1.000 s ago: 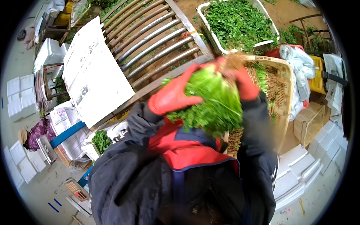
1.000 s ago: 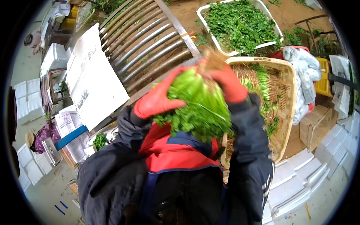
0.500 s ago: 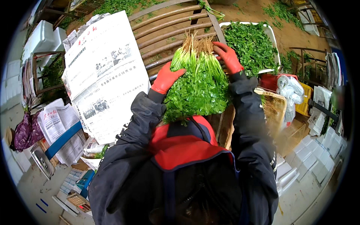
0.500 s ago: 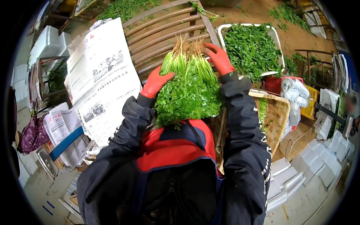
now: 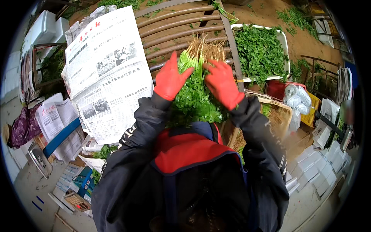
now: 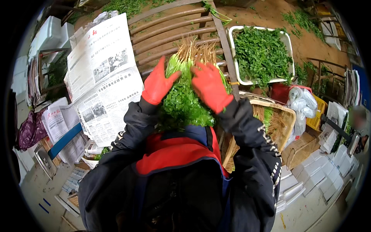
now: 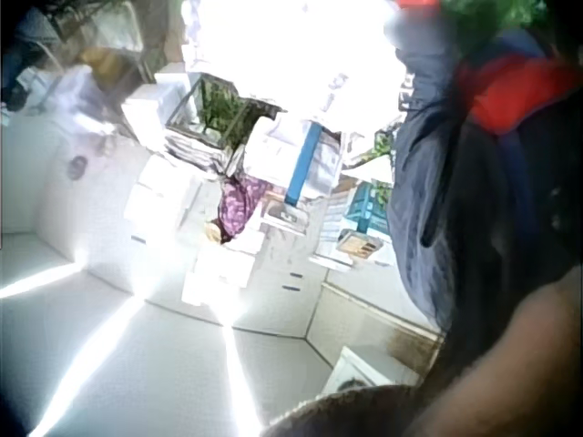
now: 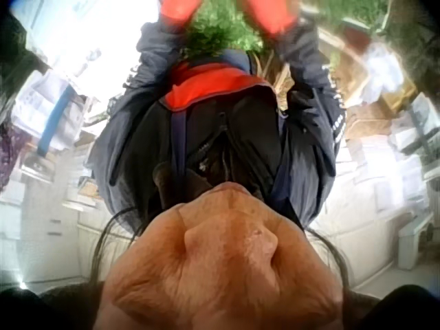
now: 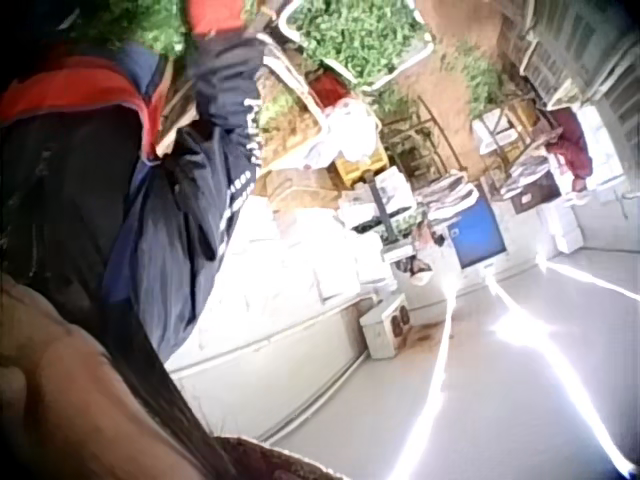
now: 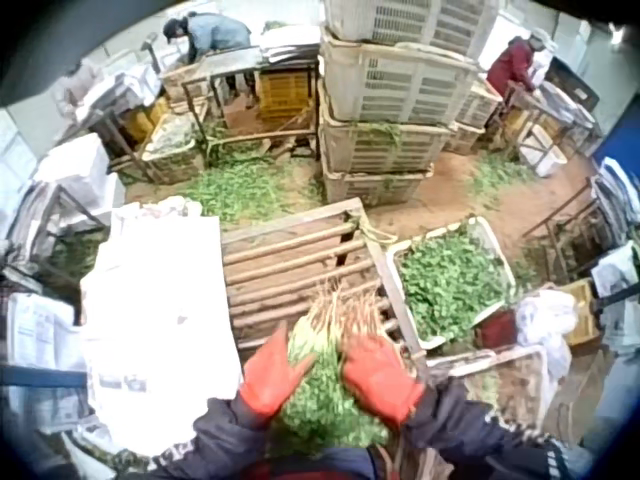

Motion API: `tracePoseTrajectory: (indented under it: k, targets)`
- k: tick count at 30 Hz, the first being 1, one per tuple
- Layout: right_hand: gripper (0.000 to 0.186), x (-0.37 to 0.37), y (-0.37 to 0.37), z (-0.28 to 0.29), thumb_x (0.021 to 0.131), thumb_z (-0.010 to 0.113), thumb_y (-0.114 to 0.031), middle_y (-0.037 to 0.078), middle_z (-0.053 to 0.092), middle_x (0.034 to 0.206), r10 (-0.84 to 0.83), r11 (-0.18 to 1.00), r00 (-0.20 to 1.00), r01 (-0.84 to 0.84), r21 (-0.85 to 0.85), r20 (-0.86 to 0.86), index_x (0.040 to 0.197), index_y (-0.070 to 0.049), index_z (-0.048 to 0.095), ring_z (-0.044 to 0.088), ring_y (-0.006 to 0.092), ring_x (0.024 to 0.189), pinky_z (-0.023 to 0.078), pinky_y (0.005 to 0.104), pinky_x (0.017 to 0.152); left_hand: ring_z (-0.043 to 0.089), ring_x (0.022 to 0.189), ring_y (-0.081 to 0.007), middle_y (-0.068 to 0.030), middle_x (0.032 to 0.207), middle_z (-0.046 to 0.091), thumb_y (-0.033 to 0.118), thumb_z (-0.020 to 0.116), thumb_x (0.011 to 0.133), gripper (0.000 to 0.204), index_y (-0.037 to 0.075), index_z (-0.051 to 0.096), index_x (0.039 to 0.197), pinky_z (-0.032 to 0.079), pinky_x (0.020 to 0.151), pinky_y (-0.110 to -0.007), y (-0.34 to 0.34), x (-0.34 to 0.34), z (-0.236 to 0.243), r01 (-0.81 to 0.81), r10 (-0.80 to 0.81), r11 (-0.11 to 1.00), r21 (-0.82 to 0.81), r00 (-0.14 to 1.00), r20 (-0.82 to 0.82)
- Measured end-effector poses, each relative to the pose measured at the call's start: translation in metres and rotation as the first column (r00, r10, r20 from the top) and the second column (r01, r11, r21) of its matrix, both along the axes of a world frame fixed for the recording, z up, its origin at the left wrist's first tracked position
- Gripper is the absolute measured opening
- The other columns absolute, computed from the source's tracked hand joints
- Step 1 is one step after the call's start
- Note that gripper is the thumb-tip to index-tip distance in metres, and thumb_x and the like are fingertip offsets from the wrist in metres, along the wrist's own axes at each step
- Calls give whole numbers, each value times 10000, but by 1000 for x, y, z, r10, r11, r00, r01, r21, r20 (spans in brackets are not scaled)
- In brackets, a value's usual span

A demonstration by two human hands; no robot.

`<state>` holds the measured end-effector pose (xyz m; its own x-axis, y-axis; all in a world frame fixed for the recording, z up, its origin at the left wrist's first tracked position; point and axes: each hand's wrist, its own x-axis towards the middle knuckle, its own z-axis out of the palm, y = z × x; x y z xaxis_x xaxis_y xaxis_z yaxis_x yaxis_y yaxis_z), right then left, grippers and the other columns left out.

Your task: The person takes bundles of cilantro from a large bin, aligns them, and wraps them in newspaper before placing them on a stack.

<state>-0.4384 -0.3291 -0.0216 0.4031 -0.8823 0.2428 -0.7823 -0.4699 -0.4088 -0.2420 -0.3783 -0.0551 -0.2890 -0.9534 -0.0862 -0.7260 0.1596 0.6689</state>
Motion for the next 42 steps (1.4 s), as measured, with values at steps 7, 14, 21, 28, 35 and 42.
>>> tracePoseTrajectory:
  k: [7, 14, 21, 28, 35, 42]
  targets:
    - [182, -68, 5, 48, 854, 610, -180, 130, 676, 954, -270, 744, 209, -575, 341, 940, 934, -18, 628, 630, 224, 755, 500, 337, 694, 588, 809, -282, -138, 908, 567, 521, 707, 694, 964, -26, 310, 1381, 482, 650, -383, 7, -25, -17, 57, 1, 972, -227, 969, 248]
    - [309, -26, -62, -27, 788, 627, -152, 144, 637, 814, -313, 872, 907, 157, 464, 282, 1096, -128, 642, 617, 298, 738, 491, 382, 677, 575, 860, -345, -193, 961, 580, 397, 765, 680, 907, -41, 341, 1352, 472, 737, -408, 11, -35, -18, -4, 30, 989, -148, 984, 174]
    - [151, -65, -100, -68, 850, 611, -213, 79, 671, 768, -717, 687, 501, 391, 613, 484, 921, -101, 682, 608, 169, 602, 493, 305, 584, 576, 839, -332, -187, 935, 582, 390, 758, 691, 862, -42, 370, 1328, 473, 721, -395, 13, -31, -23, 2, 36, 990, -144, 966, 256]
    - [216, -88, -60, -44, 850, 613, -142, 43, 673, 854, -638, 747, 704, 467, 473, 312, 1036, -44, 663, 603, 90, 722, 464, 219, 643, 550, 999, -352, -179, 1049, 583, 233, 715, 745, 549, 4, 515, 1202, 433, 871, -430, 24, -32, 14, 11, 33, 903, -430, 995, 94]
    - [207, -41, -54, -44, 811, 593, -214, 153, 658, 815, -294, 808, 955, 227, 543, 40, 963, -102, 678, 622, 320, 747, 495, 376, 678, 462, 1176, -346, -147, 1173, 553, 190, 638, 771, 303, 34, 608, 1029, 307, 1020, -507, 40, -50, 3, 382, -370, 894, -236, 924, 92]
    - [190, -53, -47, -30, 819, 591, -155, 114, 668, 752, -447, 706, 890, 286, 648, 94, 978, -89, 671, 647, 236, 650, 496, 324, 625, 372, 1285, -354, -169, 1247, 497, 264, 546, 808, 421, -1, 541, 1135, 207, 1092, -561, 68, -62, -25, 609, -439, 743, -280, 758, 483]
